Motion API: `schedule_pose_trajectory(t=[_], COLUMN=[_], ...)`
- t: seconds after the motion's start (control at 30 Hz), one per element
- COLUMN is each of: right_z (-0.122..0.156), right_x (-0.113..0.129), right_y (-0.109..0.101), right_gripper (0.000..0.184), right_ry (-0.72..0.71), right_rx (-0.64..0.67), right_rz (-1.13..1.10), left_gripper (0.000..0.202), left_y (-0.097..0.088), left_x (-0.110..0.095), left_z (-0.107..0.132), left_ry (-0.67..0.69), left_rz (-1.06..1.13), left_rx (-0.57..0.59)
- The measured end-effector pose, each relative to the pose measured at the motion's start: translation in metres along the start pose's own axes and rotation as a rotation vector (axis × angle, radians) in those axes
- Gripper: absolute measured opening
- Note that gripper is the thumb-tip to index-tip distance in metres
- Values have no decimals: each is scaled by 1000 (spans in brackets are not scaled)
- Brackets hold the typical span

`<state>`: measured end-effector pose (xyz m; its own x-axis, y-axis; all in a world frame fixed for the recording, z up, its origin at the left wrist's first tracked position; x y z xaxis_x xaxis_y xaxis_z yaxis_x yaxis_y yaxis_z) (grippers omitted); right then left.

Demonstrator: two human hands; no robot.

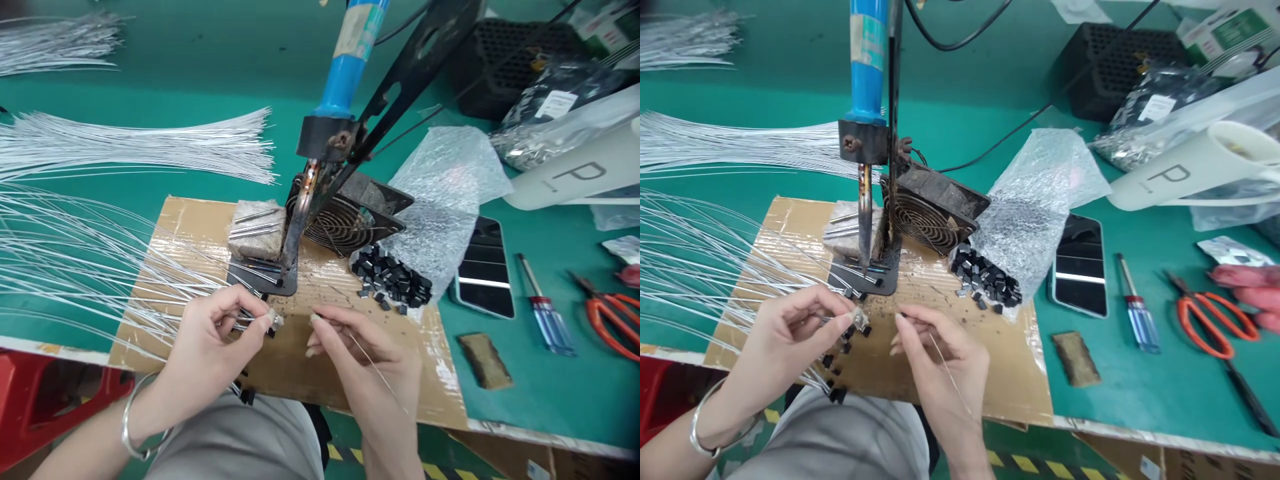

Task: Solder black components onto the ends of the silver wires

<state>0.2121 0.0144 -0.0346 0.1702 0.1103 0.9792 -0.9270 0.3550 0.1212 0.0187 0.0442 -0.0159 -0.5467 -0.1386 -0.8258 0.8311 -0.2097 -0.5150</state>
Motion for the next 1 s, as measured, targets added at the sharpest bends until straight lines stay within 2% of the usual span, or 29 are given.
schedule_pose_trajectory(t=[0.13, 0.23, 0.53, 0.83, 0.9, 1.0], right_z=[6, 7, 6, 8, 8, 7], right_x=[4, 0, -7, -10, -10, -7], right_y=[20, 29, 36, 35, 33, 29], right_gripper=[7, 12, 8, 12, 14, 20], right_ry=[181, 221, 95, 92, 75, -24], right_rx=[26, 46, 40, 47, 47, 74], right_rz=[-226, -303, -313, -282, -241, -97], left_gripper=[14, 15, 15, 15, 15, 14], left_y=[-2, -2, -2, -1, -1, -1], left_x=[-4, -7, -11, -12, -13, -13], left_z=[-1, -2, -2, -5, -6, -7], left_ry=[6, 14, 49, 48, 37, 20], left_rz=[39, 67, 78, 74, 61, 38], left_rx=[19, 33, 16, 17, 23, 34])
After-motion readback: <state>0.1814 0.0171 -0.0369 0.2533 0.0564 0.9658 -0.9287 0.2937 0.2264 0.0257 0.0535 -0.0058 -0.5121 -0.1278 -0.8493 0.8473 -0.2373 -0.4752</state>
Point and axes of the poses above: each hand's wrist, its own z-axis away from the middle knuckle, its own y-axis out of the palm, x = y × z, the point moved 3 cm from there along -z, towards the middle knuckle, and after that the axes turned 14 degrees about -z, right-handed, at the moved point
